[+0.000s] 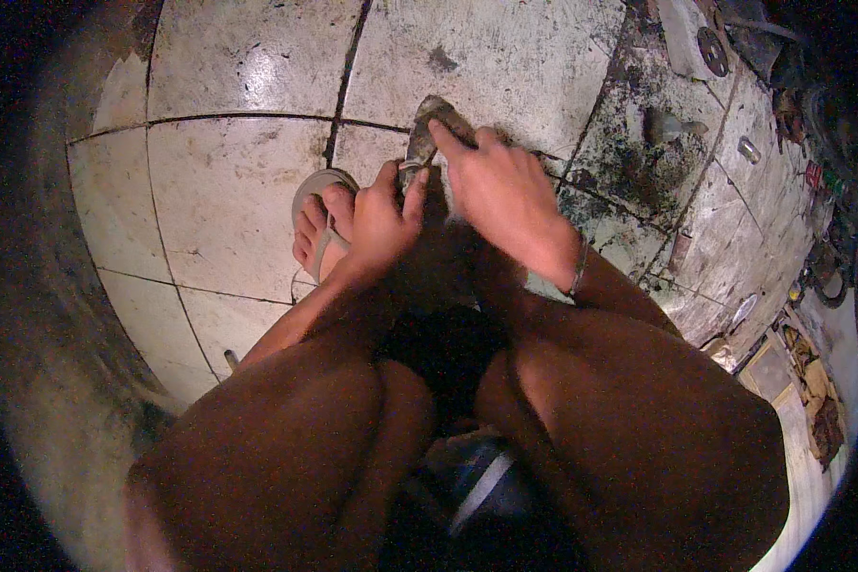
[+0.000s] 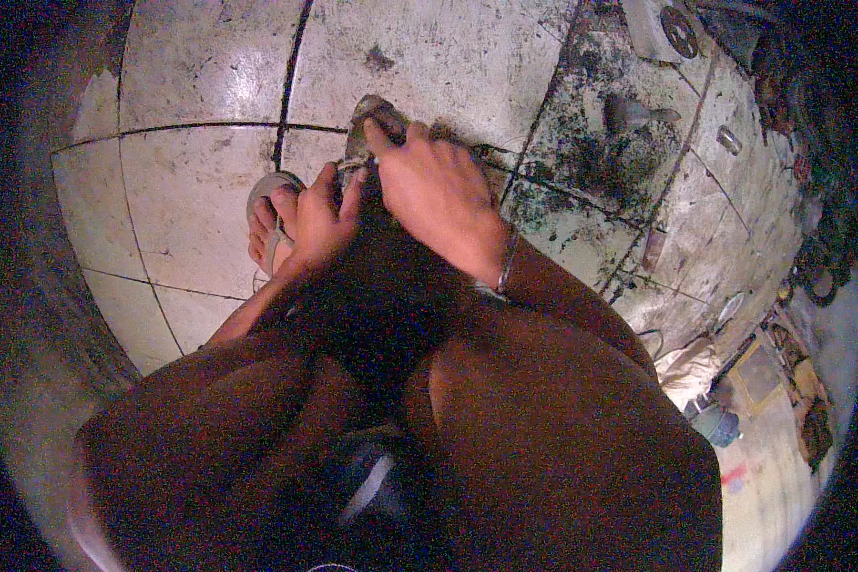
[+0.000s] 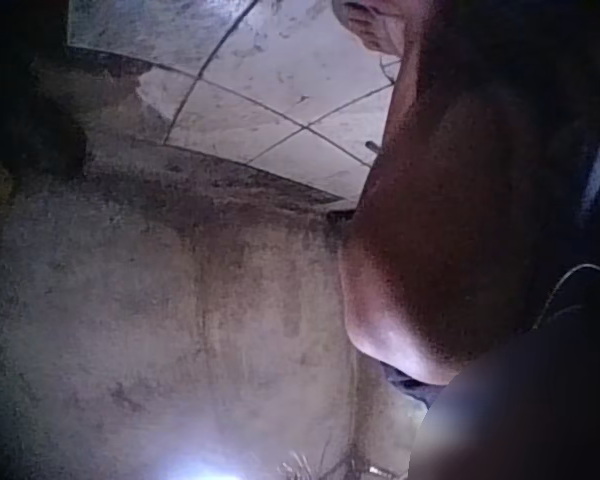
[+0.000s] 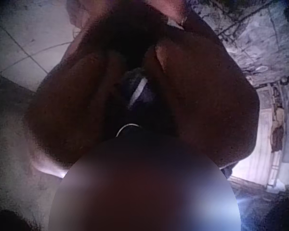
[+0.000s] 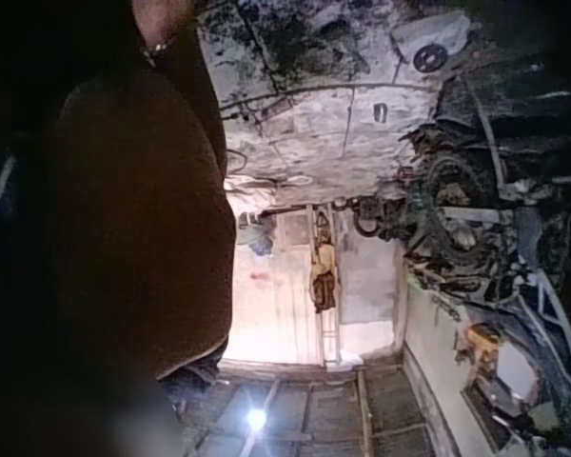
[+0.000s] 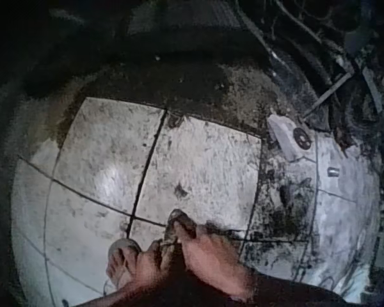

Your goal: The person scrapes grout lines between floor tiles using a metal scraper held in the right hand while stabilizing with the left hand. The person remains crouched over the tiled floor throughout the clip.

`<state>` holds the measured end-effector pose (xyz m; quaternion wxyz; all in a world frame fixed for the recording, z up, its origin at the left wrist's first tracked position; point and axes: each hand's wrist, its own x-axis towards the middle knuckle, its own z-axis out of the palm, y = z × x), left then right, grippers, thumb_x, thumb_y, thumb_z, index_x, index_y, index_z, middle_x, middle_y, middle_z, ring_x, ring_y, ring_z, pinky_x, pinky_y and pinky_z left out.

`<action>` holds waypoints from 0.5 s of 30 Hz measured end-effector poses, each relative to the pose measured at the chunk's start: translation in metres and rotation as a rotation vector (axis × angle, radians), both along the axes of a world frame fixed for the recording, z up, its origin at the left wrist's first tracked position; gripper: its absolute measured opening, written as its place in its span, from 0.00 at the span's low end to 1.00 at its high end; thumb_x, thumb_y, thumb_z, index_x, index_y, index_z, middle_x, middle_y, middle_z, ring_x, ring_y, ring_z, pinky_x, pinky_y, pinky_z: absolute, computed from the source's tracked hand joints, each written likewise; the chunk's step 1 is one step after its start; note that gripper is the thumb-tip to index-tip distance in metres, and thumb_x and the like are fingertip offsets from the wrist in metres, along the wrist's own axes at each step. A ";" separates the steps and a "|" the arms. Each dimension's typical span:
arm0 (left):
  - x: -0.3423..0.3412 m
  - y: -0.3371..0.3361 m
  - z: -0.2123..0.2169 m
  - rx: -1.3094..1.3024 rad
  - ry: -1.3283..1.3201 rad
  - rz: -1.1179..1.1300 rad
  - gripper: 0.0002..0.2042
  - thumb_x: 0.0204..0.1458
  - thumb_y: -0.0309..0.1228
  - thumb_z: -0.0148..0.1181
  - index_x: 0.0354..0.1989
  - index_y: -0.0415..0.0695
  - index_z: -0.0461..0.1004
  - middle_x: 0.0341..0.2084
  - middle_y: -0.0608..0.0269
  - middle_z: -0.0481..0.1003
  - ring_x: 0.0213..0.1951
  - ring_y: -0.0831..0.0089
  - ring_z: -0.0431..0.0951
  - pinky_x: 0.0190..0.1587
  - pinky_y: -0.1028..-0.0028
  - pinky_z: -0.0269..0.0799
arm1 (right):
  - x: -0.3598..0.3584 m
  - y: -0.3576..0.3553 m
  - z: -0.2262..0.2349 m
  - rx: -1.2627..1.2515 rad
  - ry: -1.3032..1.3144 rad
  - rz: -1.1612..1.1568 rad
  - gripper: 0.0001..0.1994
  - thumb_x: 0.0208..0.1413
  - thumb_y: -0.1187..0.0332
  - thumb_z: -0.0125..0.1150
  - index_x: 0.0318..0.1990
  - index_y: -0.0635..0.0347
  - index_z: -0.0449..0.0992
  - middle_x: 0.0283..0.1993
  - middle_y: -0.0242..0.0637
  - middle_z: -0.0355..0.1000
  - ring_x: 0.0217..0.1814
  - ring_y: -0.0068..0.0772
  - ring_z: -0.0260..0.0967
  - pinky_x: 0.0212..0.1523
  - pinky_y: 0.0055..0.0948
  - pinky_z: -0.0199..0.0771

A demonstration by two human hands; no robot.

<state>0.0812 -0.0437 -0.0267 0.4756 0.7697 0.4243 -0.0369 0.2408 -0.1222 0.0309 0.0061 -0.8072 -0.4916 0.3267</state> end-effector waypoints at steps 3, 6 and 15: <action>0.000 0.001 -0.001 -0.067 0.050 0.001 0.20 0.63 0.43 0.58 0.44 0.34 0.74 0.22 0.40 0.78 0.26 0.46 0.80 0.32 0.55 0.72 | -0.003 0.001 0.000 0.085 -0.046 -0.085 0.23 0.61 0.69 0.53 0.65 0.52 0.71 0.40 0.58 0.75 0.36 0.62 0.78 0.38 0.54 0.80; 0.001 0.004 -0.001 -0.011 0.067 -0.046 0.21 0.64 0.44 0.57 0.47 0.34 0.75 0.25 0.40 0.79 0.28 0.47 0.80 0.34 0.57 0.72 | 0.008 0.010 0.000 0.079 -0.046 -0.095 0.23 0.60 0.69 0.54 0.64 0.51 0.72 0.39 0.56 0.75 0.36 0.63 0.77 0.38 0.53 0.80; 0.004 0.010 0.009 -0.154 -0.006 0.021 0.21 0.64 0.44 0.57 0.47 0.34 0.76 0.25 0.46 0.79 0.25 0.60 0.78 0.32 0.64 0.72 | 0.027 0.009 -0.001 0.281 -0.057 -0.303 0.19 0.62 0.66 0.58 0.61 0.45 0.76 0.36 0.51 0.73 0.38 0.58 0.74 0.39 0.49 0.76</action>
